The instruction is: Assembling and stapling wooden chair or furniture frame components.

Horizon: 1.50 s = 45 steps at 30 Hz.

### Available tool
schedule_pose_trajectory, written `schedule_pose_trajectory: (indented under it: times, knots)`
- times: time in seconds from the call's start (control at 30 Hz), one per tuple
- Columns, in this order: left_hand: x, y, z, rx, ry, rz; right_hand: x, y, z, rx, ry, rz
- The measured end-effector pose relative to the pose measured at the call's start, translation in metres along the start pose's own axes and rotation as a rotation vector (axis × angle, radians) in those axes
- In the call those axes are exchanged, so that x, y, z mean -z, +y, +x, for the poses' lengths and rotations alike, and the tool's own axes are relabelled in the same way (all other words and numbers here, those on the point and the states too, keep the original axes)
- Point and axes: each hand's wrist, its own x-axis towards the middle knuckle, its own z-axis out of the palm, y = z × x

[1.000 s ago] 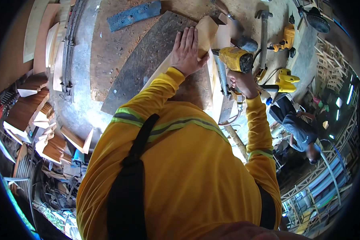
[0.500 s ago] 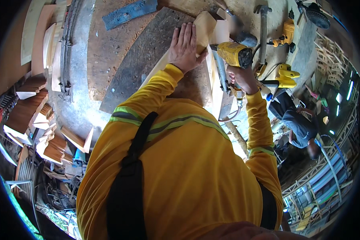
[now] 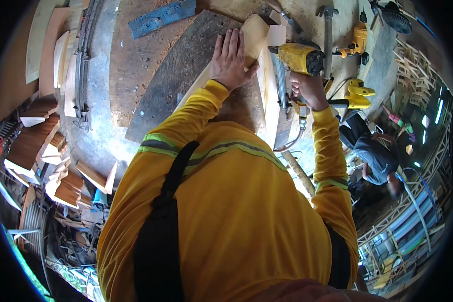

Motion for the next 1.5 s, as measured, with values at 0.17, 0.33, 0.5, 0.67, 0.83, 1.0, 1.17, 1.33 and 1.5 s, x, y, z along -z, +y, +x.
schedule_pose_trajectory:
  times: [0.17, 0.33, 0.5, 0.67, 0.83, 1.0, 1.17, 1.33, 1.5]
  knots:
    - [-0.001, 0.000, -0.001, 0.004, -0.021, 0.006, -0.003, -0.005, 0.004, -0.034, -0.033, 0.031]
    - [-0.001, 0.000, -0.001, -0.008, 0.009, -0.005, -0.006, 0.002, 0.007, -0.059, -0.038, -0.004]
    - [-0.003, -0.002, -0.001, -0.015, 0.029, -0.013, -0.003, 0.004, 0.013, -0.083, -0.041, 0.001]
    - [-0.006, -0.001, 0.000, -0.017, 0.032, -0.011, -0.007, 0.006, 0.013, -0.105, -0.005, -0.091]
    - [-0.005, 0.002, 0.001, -0.031, 0.035, 0.018, -0.002, 0.003, 0.005, -0.041, -0.047, 0.017]
    - [-0.003, 0.001, 0.000, -0.019, 0.006, 0.038, 0.007, -0.002, 0.005, -0.051, 0.007, 0.088]
    - [-0.003, 0.001, 0.000, -0.009, -0.003, 0.037, 0.002, -0.004, 0.013, -0.039, 0.005, 0.047]
    - [-0.002, 0.001, 0.000, -0.010, 0.005, 0.023, 0.000, -0.006, 0.016, 0.003, -0.012, 0.045]
    - [-0.003, 0.001, -0.001, 0.002, -0.014, 0.018, 0.002, -0.012, 0.019, -0.012, -0.044, 0.041]
